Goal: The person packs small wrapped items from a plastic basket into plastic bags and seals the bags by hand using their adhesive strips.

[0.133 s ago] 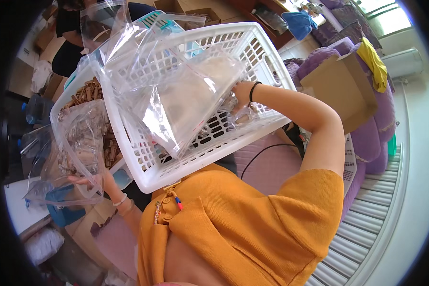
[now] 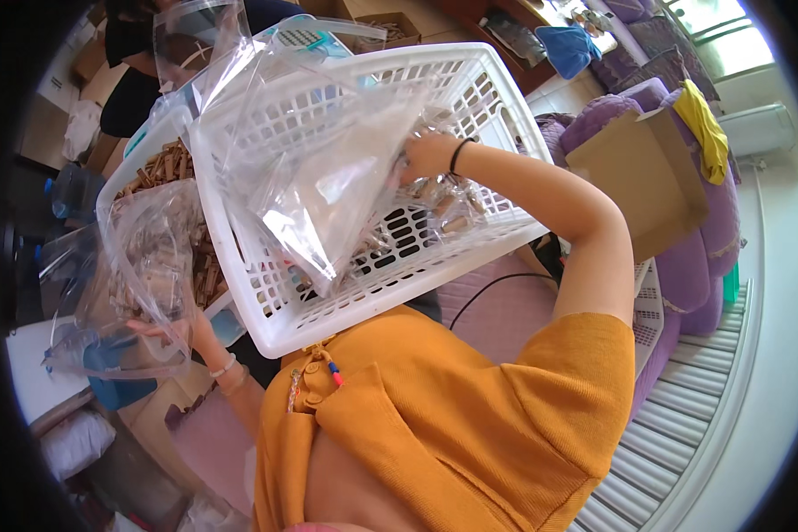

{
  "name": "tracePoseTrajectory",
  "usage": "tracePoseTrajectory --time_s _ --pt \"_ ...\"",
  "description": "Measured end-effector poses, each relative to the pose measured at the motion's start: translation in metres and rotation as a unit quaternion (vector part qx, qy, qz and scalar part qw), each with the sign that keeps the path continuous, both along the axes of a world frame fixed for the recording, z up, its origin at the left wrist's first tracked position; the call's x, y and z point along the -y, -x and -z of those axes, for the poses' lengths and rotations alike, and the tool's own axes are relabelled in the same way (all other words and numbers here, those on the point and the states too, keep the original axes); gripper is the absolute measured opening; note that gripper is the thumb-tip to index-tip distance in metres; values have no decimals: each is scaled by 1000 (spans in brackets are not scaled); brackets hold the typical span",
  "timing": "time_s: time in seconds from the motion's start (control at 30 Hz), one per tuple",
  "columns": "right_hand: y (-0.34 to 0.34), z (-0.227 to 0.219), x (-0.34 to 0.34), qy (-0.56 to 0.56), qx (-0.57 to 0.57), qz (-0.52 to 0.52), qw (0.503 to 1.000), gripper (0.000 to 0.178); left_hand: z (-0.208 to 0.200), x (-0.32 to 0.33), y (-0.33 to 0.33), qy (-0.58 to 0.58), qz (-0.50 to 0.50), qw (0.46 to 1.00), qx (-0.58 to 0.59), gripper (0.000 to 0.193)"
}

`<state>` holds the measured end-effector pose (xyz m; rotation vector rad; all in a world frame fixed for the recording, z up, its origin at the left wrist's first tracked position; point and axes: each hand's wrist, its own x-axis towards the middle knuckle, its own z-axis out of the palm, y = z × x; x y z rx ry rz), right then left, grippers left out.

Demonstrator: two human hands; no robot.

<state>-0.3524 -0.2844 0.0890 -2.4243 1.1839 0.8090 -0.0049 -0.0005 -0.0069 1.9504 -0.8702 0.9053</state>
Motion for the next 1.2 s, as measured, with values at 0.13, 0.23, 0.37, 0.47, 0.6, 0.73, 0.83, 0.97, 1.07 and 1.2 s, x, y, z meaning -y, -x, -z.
tracePoseTrajectory --time_s 0.13,0.23,0.37,0.47,0.6,0.73,0.83,0.97,1.07,1.2 --pt "-17 42 17 -53 14 15 998 79 -6 -9 -6 -33 26 999 -29 116" --pt "-7 65 14 -53 -4 -22 998 74 -12 0 -2 -5 29 1000 -2 113" --pt "10 76 -3 -55 -47 -67 995 67 -24 -1 9 4 3 997 -82 113" --pt "15 72 -11 -61 -60 -73 994 61 -22 -1 6 -4 41 997 -72 114" --pt "9 56 -12 -82 -61 -80 992 54 -29 -1 11 -23 13 994 -107 115" --pt "-3 15 -10 -149 -59 -91 983 47 -17 -5 2 -30 -4 997 -76 114" --pt "1 -6 -10 -214 -78 -130 965 38 -19 -6 5 -65 -22 995 -71 113" --pt "-3 -39 -15 -284 -127 -116 943 29 -24 -5 8 -64 -14 991 -112 113" --pt "4 -57 -7 -331 -23 -132 934 28 -29 -2 8 -45 -6 993 -105 113" --pt "-22 -114 -11 -473 24 14 880 20 -29 -4 8 -58 -3 992 -110 113"
